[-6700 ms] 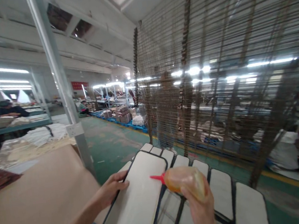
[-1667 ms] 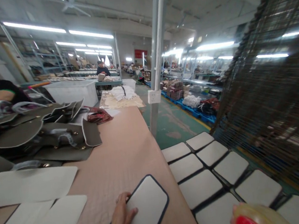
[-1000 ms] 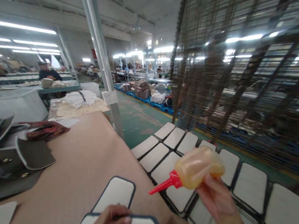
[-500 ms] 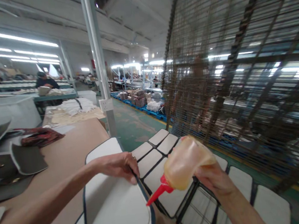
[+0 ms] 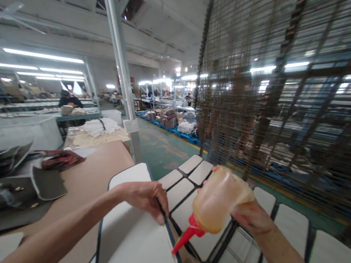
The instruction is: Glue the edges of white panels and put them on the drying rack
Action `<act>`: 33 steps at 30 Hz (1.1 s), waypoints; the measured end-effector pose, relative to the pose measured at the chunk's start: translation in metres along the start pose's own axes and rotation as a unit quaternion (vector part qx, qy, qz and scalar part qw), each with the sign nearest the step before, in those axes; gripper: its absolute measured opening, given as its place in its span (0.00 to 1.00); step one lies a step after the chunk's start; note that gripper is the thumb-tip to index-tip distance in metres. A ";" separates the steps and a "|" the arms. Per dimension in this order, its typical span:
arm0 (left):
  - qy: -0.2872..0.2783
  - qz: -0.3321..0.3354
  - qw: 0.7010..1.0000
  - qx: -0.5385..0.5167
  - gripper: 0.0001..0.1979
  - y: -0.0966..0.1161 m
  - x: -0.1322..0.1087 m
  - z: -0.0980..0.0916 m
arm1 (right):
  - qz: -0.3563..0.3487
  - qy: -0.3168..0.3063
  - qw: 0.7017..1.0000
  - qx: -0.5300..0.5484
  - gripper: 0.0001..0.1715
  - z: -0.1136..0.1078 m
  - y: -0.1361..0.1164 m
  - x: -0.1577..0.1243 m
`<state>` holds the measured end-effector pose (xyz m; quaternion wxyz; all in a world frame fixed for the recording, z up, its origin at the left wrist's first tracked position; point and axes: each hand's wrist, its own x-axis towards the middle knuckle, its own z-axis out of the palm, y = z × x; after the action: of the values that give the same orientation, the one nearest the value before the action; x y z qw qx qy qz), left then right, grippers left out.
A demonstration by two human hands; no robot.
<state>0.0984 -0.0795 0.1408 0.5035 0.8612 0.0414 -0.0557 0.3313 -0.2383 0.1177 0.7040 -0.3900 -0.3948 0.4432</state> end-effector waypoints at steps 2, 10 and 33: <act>0.001 -0.003 1.000 -0.004 0.26 0.001 -0.001 0.000 | 0.002 -0.002 1.000 0.005 0.49 0.000 0.001 0.002; 0.004 -0.012 0.999 -0.033 0.29 0.001 -0.005 0.003 | 0.011 -0.003 1.000 0.023 0.47 0.006 0.000 0.000; 0.039 -0.016 0.998 -0.036 0.27 -0.006 -0.028 -0.005 | 0.021 -0.003 0.999 0.035 0.51 0.004 0.007 0.000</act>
<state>0.0703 -0.0731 0.1419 0.5317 0.8430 0.0765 -0.0288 0.3255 -0.2349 0.1127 0.7066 -0.3721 -0.3727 0.4726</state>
